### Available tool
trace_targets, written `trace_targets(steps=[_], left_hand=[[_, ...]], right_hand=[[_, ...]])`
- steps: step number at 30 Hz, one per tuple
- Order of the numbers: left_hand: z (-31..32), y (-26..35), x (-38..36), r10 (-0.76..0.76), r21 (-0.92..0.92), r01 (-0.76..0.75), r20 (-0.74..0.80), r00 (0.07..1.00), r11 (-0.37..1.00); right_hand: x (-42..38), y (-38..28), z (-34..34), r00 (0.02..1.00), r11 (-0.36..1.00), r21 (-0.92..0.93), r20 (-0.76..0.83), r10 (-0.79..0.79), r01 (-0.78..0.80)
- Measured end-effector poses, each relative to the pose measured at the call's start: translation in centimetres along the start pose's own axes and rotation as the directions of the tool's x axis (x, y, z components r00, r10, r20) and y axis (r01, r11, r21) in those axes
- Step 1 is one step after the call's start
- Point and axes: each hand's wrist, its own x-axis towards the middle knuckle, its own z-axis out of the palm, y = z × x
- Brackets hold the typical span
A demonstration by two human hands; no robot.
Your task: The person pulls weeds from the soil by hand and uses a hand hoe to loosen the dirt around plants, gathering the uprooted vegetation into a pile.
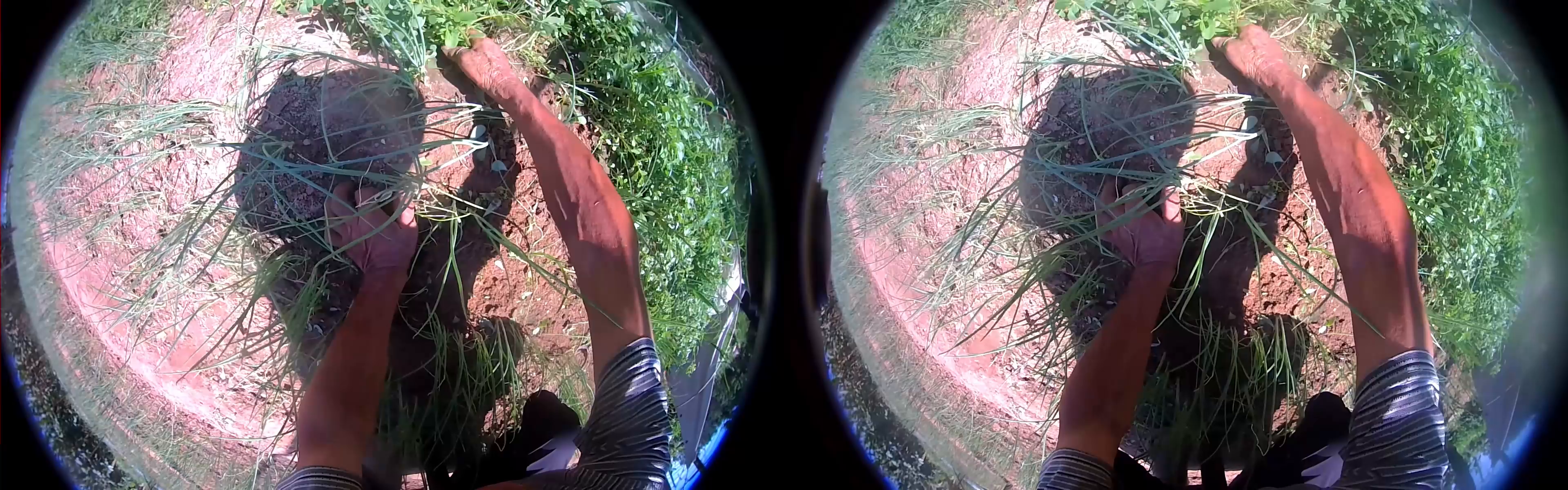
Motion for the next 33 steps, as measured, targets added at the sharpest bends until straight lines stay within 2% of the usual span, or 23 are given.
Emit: trace_targets(steps=[1,2,3,5,6,7,9,10,11,12,14,15,17,18,19,20,23,24,27,28,31,33], left_hand=[[-0.1,0.1,-0.1,-0.010,0.001,0.010,0.010,1.000,1.000],[0.2,0.0,-0.1,0.040,0.050,-0.038,-0.043,0.998,0.998],[0.4,0.0,-0.2,0.040,0.033,-0.038,-0.055,0.998,0.999],[0.5,0.0,-0.2,0.035,0.002,-0.034,-0.080,0.996,0.999],[0.5,-0.2,-0.3,0.033,0.013,-0.032,-0.075,0.997,0.999],[0.7,-0.3,-0.3,0.028,0.019,-0.027,-0.070,0.997,0.999],[1.0,-0.3,-0.5,0.031,0.028,-0.029,-0.079,0.996,0.999],[1.2,-0.4,-0.6,0.041,0.036,-0.038,-0.093,0.995,0.999],[1.2,-0.4,-0.5,0.051,0.046,-0.046,-0.109,0.993,0.998],[1.1,-0.3,-0.5,0.046,0.022,-0.044,-0.091,0.995,0.999],[0.7,-0.1,-0.2,0.045,-0.024,-0.046,-0.060,0.997,0.999],[0.5,-0.1,-0.2,0.032,-0.013,-0.033,-0.054,0.998,0.999],[0.4,0.2,-0.2,0.003,0.007,-0.003,-0.041,0.999,1.000],[0.5,0.2,-0.3,0.012,0.002,-0.011,-0.054,0.998,1.000],[0.5,0.2,-0.4,0.020,-0.006,-0.021,-0.069,0.997,1.000],[0.6,0.2,-0.2,0.024,-0.015,-0.026,-0.092,0.995,1.000],[0.2,0.1,0.2,0.038,-0.083,-0.042,-0.055,0.998,0.996],[0.0,0.3,0.1,0.052,-0.022,-0.054,-0.063,0.997,0.998],[0.1,0.2,-0.1,-0.036,-0.040,0.037,0.037,0.999,0.999],[0.2,0.1,-0.1,-0.036,-0.032,0.037,0.043,0.998,0.999],[0.3,-0.1,0.0,-0.033,-0.028,0.034,0.047,0.998,0.999],[0.5,-0.2,-0.1,-0.021,-0.055,0.022,0.031,0.999,0.998]], right_hand=[[-0.8,-0.6,-0.5,1.000,0.999,-0.042,0.009,-0.013,0.013],[-1.7,-1.7,-1.1,1.000,0.996,-0.084,0.018,-0.025,0.026],[-2.9,-2.8,-1.9,0.999,0.974,-0.224,-0.007,-0.049,0.047],[-2.0,-1.1,-0.1,0.954,0.988,-0.097,-0.263,-0.146,0.124],[-1.7,-0.2,-0.1,0.969,0.999,0.046,-0.245,-0.014,0.026],[-4.0,-2.0,-1.7,0.979,0.891,0.449,-0.141,0.146,-0.069],[-4.6,-0.5,-2.3,0.932,0.795,0.602,-0.243,0.269,-0.073],[-6.8,-2.6,-3.9,0.890,0.653,0.756,-0.265,0.372,-0.048],[-7.1,-2.2,-4.9,0.880,0.476,0.878,-0.182,0.439,-0.056],[-6.5,1.1,-5.1,0.923,0.598,0.797,-0.286,0.259,0.080],[-7.8,-0.1,-6.2,0.949,0.718,0.688,-0.150,0.278,-0.102],[-7.9,-0.9,-6.6,0.935,0.877,0.425,-0.160,0.317,-0.225],[-8.3,-3.2,-6.3,0.978,0.879,0.468,-0.121,0.170,-0.095],[-7.5,-3.1,-5.7,0.977,0.873,0.478,-0.116,0.177,-0.101],[-5.4,-1.9,-5.2,0.984,0.977,0.148,-0.063,0.167,-0.157],[-3.4,-0.7,-4.7,0.987,0.967,-0.203,-0.010,0.157,-0.156],[0.4,1.5,-1.6,0.987,0.936,-0.317,-0.092,0.130,-0.153],[1.2,1.9,-0.9,0.987,0.935,-0.331,-0.135,0.085,-0.126],[0.6,-0.1,-1.3,0.993,0.814,-0.577,-0.038,-0.109,0.068],[0.6,-0.7,-1.5,0.999,0.932,-0.363,-0.039,-0.031,0.015],[0.1,-2.4,-1.3,0.948,0.953,-0.065,-0.138,0.286,-0.297],[-0.1,-2.7,-1.2,0.933,0.932,-0.146,-0.196,0.301,-0.331]])
